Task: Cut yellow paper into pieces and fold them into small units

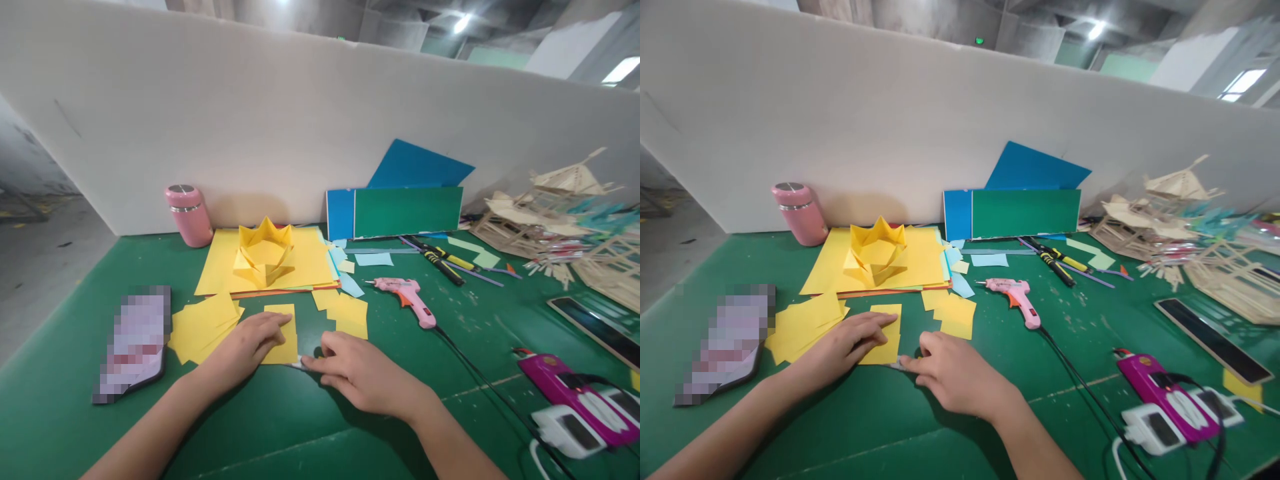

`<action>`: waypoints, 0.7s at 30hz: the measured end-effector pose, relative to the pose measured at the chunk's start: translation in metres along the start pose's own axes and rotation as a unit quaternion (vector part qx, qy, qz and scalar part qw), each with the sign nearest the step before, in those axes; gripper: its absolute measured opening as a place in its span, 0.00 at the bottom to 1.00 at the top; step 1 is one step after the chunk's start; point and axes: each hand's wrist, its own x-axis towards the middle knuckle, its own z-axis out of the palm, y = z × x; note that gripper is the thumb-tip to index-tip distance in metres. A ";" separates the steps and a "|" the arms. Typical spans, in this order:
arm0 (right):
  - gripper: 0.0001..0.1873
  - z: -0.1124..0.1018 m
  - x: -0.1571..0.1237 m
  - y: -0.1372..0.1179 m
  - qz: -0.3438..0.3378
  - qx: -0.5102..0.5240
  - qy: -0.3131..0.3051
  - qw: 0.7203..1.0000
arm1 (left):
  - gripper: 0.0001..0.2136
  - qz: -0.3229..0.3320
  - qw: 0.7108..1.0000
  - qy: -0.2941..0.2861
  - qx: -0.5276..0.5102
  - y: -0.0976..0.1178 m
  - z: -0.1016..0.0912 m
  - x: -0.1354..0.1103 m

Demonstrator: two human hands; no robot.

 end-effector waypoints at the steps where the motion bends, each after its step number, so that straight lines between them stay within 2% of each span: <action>1: 0.19 0.000 0.000 0.001 0.000 0.001 -0.002 1.000 | 0.10 0.001 1.000 0.002 0.001 0.000 0.000 0.000; 5: 0.19 -0.001 -0.002 0.003 0.004 0.008 0.004 1.000 | 0.10 0.025 0.999 0.017 0.027 0.000 -0.002 -0.001; 8: 0.19 -0.001 -0.002 0.004 0.006 0.013 0.013 1.000 | 0.11 0.075 0.995 0.038 0.060 0.003 -0.004 -0.001; 11: 0.19 -0.001 -0.002 0.005 0.010 0.010 0.014 1.000 | 0.15 0.109 0.991 0.021 0.071 0.006 -0.009 -0.001; 17: 0.19 0.000 -0.001 0.003 0.006 0.012 0.016 1.000 | 0.17 0.074 0.995 -0.066 0.029 0.006 -0.021 -0.002; 21: 0.19 0.001 0.000 0.001 0.003 0.007 0.019 1.000 | 0.17 0.051 0.995 -0.086 -0.006 0.010 -0.026 -0.003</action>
